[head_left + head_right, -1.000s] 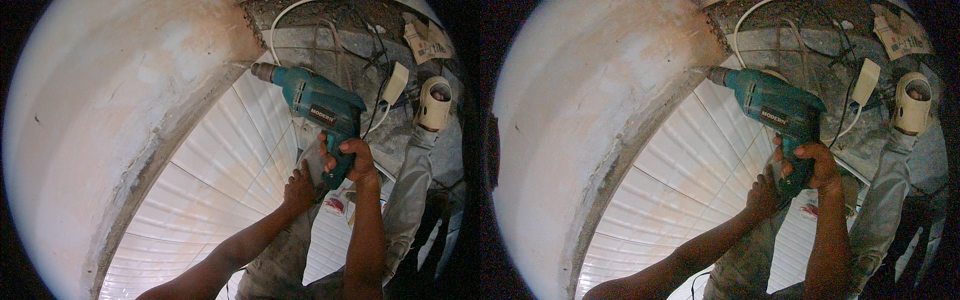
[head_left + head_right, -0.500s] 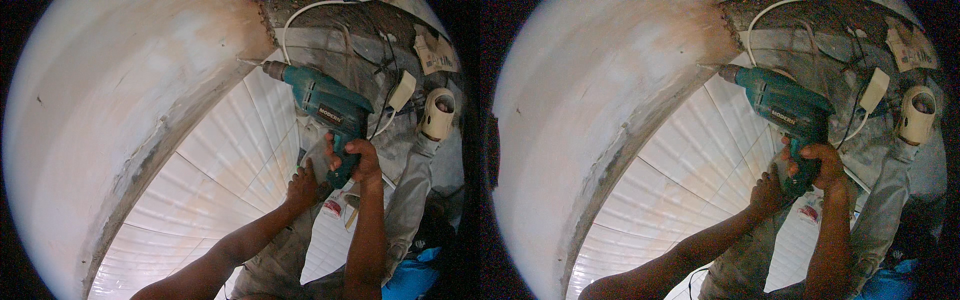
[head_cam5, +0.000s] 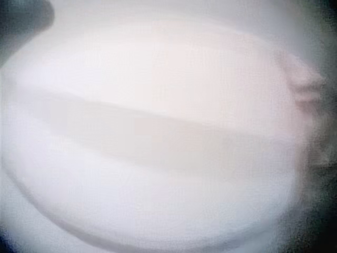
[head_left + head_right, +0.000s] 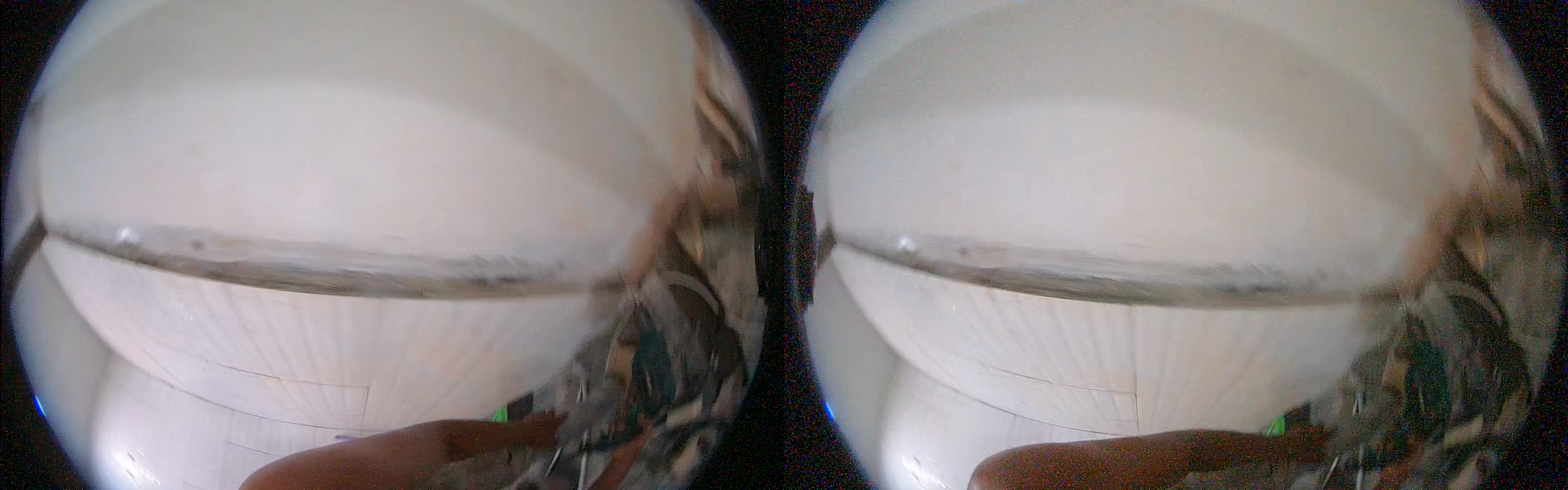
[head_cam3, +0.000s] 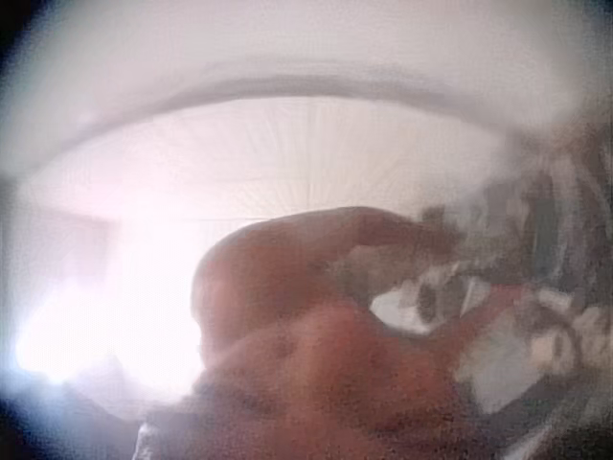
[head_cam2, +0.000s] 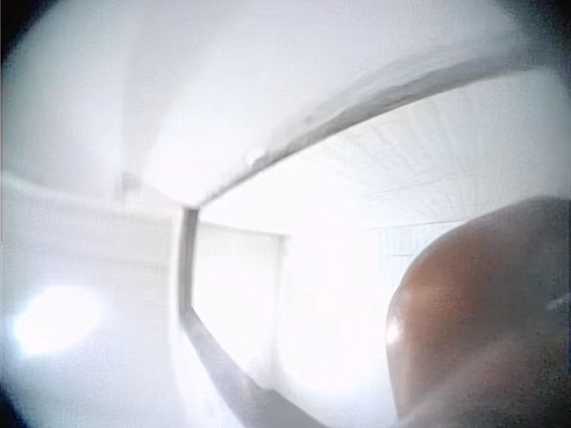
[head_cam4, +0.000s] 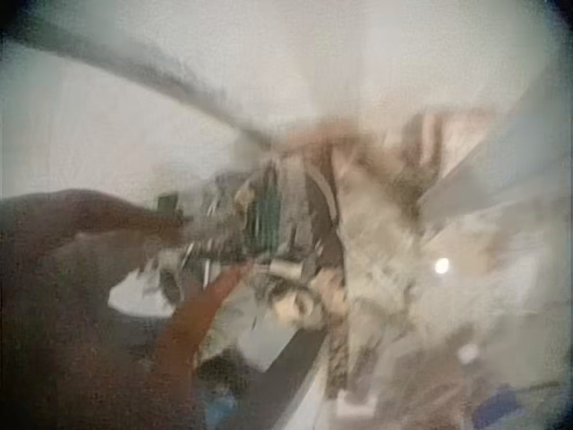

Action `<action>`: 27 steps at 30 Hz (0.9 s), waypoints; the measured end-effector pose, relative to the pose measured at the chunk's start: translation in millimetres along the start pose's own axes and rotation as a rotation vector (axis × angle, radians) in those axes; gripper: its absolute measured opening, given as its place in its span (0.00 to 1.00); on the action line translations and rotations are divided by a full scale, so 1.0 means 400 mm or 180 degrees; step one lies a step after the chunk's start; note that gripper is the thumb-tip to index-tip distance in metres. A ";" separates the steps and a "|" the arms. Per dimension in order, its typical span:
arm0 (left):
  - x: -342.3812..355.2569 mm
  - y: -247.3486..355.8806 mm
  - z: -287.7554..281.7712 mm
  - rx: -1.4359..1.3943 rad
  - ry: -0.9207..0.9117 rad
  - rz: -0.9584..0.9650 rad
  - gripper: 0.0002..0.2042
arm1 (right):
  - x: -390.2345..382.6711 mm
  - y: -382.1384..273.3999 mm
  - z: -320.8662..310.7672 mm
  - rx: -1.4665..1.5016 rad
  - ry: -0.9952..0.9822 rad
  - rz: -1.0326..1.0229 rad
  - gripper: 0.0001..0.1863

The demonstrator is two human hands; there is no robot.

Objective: The person drills holes into a tiled wall using a power drill, measures the wall with a tape measure, and hammers nails into the wall. The person works on a partially tiled wall in a construction setting.

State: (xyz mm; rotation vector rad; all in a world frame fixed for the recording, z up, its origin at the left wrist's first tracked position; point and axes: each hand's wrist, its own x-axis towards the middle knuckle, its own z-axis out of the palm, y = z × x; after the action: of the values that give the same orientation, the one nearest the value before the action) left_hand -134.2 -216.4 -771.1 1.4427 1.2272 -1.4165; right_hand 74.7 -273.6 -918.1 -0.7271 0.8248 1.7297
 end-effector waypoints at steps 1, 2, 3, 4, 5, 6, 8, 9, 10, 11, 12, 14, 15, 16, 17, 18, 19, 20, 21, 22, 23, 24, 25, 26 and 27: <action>-0.020 -0.026 -0.034 -0.0127 -0.0039 0.0216 0.39 | -0.003 -0.007 0.015 0.0191 0.0037 -0.0171 0.25; -0.041 -0.049 -0.080 -0.0257 -0.0087 0.0430 0.38 | -0.003 -0.034 0.028 0.0015 0.0024 -0.0122 0.25; -0.091 -0.078 -0.117 -0.0653 -0.0008 0.0530 0.37 | 0.000 -0.058 0.050 -0.0135 -0.0045 -0.0065 0.25; -0.146 -0.102 -0.152 -0.0645 0.0490 0.0567 0.35 | 0.000 -0.086 0.069 -0.0280 -0.0094 -0.0016 0.25; -0.203 -0.126 -0.189 -0.0615 0.0986 0.0591 0.33 | 0.000 -0.109 0.094 -0.0418 -0.0165 0.0034 0.25; -0.267 -0.147 -0.221 -0.0575 0.1479 0.0611 0.32 | 0.000 -0.129 0.124 -0.0554 -0.0229 0.0082 0.25; -0.405 -0.180 -0.269 0.0458 0.2898 0.0710 0.24 | -0.002 -0.165 0.169 -0.0776 -0.0289 0.0112 0.25; -0.470 -0.191 -0.294 0.0744 0.3328 0.0702 0.21 | 0.007 -0.174 0.181 -0.0827 -0.0340 0.0128 0.25; -0.581 -0.242 -0.312 0.0951 0.3631 0.0568 0.18 | -0.008 -0.181 0.215 -0.0951 -0.0363 0.0104 0.25; -0.652 -0.260 -0.329 0.1141 0.3629 0.0359 0.15 | -0.007 -0.189 0.227 -0.1010 -0.0386 0.0108 0.25; -0.719 -0.279 -0.350 0.1296 0.3603 0.0122 0.13 | -0.006 -0.195 0.242 -0.1075 -0.0406 0.0119 0.25; -0.818 -0.320 -0.398 0.2513 0.4068 0.0163 0.10 | -0.009 -0.208 0.255 -0.1191 -0.0431 0.0138 0.25; -0.836 -0.328 -0.411 0.2863 0.4004 0.0315 0.09 | -0.009 -0.214 0.259 -0.1226 -0.0443 0.0136 0.25; -0.844 -0.338 -0.423 0.3172 0.3918 0.0460 0.09 | -0.009 -0.218 0.259 -0.1258 -0.0452 0.0145 0.25; -0.847 -0.343 -0.431 0.3483 0.3816 0.0618 0.09 | -0.007 -0.224 0.261 -0.1285 -0.0462 0.0140 0.25; -0.842 -0.346 -0.432 0.3543 0.3617 0.0571 0.08 | -0.004 -0.227 0.260 -0.1304 -0.0466 0.0124 0.25; -0.834 -0.347 -0.433 0.3592 0.3703 0.0523 0.08 | 0.000 -0.232 0.261 -0.1324 -0.0469 0.0107 0.25; -0.832 -0.349 -0.431 0.3678 0.3665 0.0433 0.08 | 0.006 -0.235 0.263 -0.1346 -0.0478 0.0108 0.25; -0.829 -0.346 -0.427 0.3790 0.3705 0.0387 0.08 | 0.009 -0.240 0.261 -0.1366 -0.0482 0.0111 0.26; -0.826 -0.342 -0.426 0.3671 0.3647 0.0317 0.09 | 0.014 -0.244 0.261 -0.1378 -0.0496 0.0122 0.26; -0.827 -0.341 -0.429 0.3605 0.3666 0.0318 0.09 | 0.013 -0.250 0.255 -0.1380 -0.0520 0.0113 0.26; -0.825 -0.333 -0.430 0.3519 0.3685 0.0340 0.09 | 0.011 -0.257 0.248 -0.1386 -0.0536 0.0114 0.26; -0.829 -0.329 -0.434 0.3405 0.3513 0.0280 0.10 | 0.008 -0.265 0.242 -0.1363 -0.0545 0.0095 0.26; -0.829 -0.326 -0.439 0.3265 0.3336 0.0314 0.10 | -0.001 -0.277 0.232 -0.1348 -0.0522 0.0070 0.26; -0.828 -0.324 -0.440 0.2426 0.3133 0.0293 0.12 | -0.011 -0.289 0.224 -0.1338 -0.0508 0.0036 0.26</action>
State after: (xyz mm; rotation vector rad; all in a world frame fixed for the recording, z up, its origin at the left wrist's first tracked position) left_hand -187.6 -55.4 -412.5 2.9030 1.1419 -1.1511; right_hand 179.4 -177.6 -883.7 -0.8462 0.3571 1.9678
